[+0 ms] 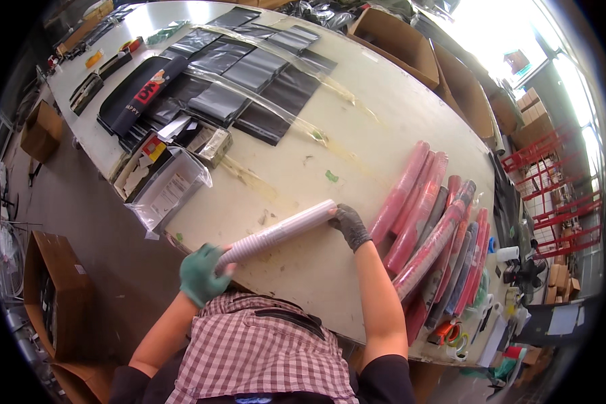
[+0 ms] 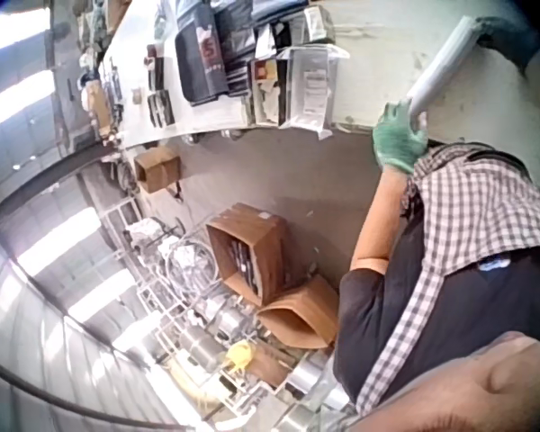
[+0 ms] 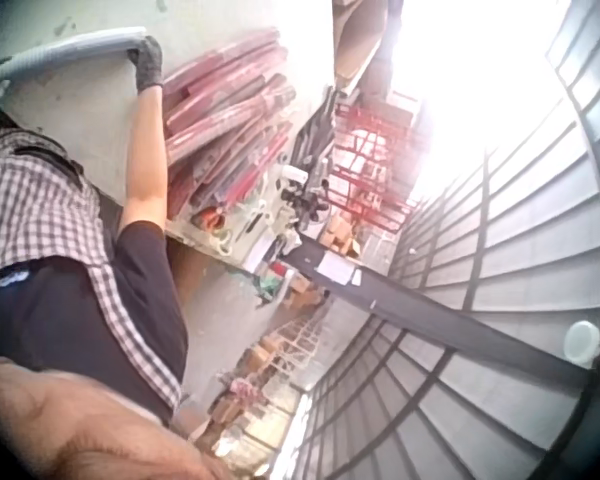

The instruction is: The person unrolls several rolled-up mats from their plastic packaging on a large table. They handle each mat individually, removing the plastic wrap and unrolling the mat to reveal its design before placing it on the table. The mats vary in color and pattern, including red, blue, and black designs.

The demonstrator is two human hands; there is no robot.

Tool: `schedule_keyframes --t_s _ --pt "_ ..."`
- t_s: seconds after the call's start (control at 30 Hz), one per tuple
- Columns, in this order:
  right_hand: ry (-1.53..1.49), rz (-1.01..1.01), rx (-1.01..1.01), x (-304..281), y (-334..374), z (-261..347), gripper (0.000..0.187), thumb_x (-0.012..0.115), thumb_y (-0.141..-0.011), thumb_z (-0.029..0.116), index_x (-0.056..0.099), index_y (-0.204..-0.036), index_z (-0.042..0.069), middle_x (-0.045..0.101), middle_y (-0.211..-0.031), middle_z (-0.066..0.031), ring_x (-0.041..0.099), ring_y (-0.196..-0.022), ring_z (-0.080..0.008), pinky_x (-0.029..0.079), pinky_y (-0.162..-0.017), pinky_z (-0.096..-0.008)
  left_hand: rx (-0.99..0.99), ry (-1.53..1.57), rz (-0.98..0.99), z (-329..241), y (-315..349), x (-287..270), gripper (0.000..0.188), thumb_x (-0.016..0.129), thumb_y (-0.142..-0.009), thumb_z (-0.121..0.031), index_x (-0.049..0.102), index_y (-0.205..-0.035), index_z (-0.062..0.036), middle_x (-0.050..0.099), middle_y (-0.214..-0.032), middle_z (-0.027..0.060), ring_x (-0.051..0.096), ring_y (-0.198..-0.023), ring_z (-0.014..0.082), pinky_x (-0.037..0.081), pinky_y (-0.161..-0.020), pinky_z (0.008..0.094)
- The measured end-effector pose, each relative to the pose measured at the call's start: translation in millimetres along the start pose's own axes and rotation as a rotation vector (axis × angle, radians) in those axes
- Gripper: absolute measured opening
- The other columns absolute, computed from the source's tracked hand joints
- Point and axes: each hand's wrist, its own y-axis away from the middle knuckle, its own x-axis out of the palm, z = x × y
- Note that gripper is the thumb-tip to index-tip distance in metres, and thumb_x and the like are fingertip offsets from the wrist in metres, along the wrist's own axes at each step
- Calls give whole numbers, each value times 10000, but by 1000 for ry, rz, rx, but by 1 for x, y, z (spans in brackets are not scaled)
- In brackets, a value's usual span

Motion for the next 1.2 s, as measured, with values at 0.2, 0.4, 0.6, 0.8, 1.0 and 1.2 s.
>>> schedule_keyframes --t_s 0.2,0.4,0.6,0.8,1.0,1.2 --pt "375 -322 -305 0 5 -50 473 662 -792 155 504 -1206 -9 526 -1139 -144 550 -980 -225 465 -868 -346 -127 -195 331 0 -48 73 565 741 -695 -461 613 -1143 -142 543 -1050 82 601 -898 266 502 -745 379" --pt "1034 -537 -930 64 63 -28 534 661 -728 84 504 -1236 33 499 -1203 -189 486 -1088 -373 388 -968 -449 -79 -61 225 1 -46 84 506 768 -683 -384 635 -1123 -172 553 -1019 59 594 -869 260 501 -726 372" --pt "1083 -321 -994 93 63 -30 395 632 -745 46 616 -1135 100 554 -1158 -134 500 -1084 -343 413 -956 -451 -38 139 81 4 -57 92 242 779 -692 -273 706 -882 -143 608 -847 51 604 -758 254 483 -664 367" --pt "1117 -308 -990 92 54 -29 397 607 -755 36 619 -1143 120 560 -1151 -133 492 -1087 -343 427 -945 -443 -200 246 193 11 -83 88 150 743 -742 -257 704 -793 -121 651 -821 102 619 -741 296 483 -676 380" --pt "1076 -319 -968 91 60 -30 452 599 -704 9 629 -1141 122 563 -1152 -115 497 -1091 -328 421 -960 -426 -273 142 199 32 -87 115 214 710 -780 -282 681 -875 -92 658 -847 131 621 -780 324 486 -694 384" --pt "1027 -300 -915 88 67 -27 443 586 -708 6 629 -1131 132 562 -1154 -109 480 -1108 -339 407 -979 -436 -154 269 230 8 -79 91 269 744 -752 -291 667 -912 -90 661 -867 130 628 -793 316 493 -727 395"
